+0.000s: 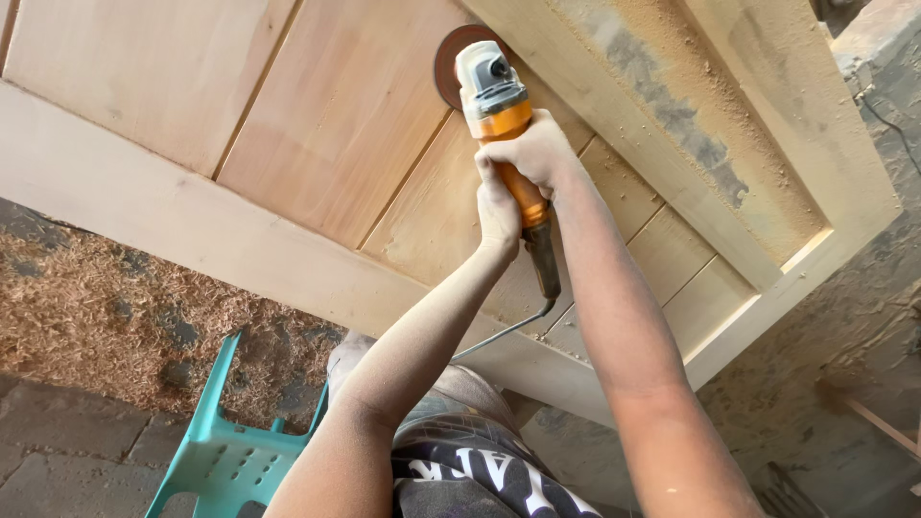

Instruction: The person uses an angle grinder with a sanding disc to smooth the surface of a wooden door. The person moves the tool across the door panels and frame, generating sawdust while working in a workshop.

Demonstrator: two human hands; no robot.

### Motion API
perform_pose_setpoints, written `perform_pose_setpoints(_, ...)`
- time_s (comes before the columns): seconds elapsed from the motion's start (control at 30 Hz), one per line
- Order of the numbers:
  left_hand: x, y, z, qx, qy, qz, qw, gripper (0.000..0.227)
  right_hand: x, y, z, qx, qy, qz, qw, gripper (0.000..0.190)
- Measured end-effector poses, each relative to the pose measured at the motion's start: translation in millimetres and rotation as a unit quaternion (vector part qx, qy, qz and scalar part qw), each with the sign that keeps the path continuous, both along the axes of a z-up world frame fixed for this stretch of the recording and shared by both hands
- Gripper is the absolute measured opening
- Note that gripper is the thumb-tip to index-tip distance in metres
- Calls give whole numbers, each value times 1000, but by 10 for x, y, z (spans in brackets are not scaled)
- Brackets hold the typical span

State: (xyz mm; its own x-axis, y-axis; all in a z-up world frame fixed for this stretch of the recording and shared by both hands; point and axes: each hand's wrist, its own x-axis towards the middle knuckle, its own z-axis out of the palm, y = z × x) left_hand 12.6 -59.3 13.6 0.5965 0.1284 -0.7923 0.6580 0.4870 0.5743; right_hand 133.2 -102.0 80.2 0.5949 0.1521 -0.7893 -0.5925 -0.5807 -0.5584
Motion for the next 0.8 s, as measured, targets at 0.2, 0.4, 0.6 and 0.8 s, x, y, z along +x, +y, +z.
perform_pose_setpoints(0.2, 349, 543, -48, 2, 14, 44, 999, 110, 331, 522, -87, 31, -6, 14, 999, 32)
perform_pose_setpoints(0.4, 903, 1473, 18, -35, 26, 124, 991, 118, 783, 1402, -227, 82, -47, -32, 995, 38)
perform_pose_setpoints(0.6, 947, 1509, 123, -27, 11, 116, 993, 124, 868, 1456, -162, 38, -39, -9, 998, 37)
perform_pose_setpoints(0.8, 467, 810, -44, 30, 30, 19, 999, 111, 392, 734, -126, 91, -50, -44, 994, 37)
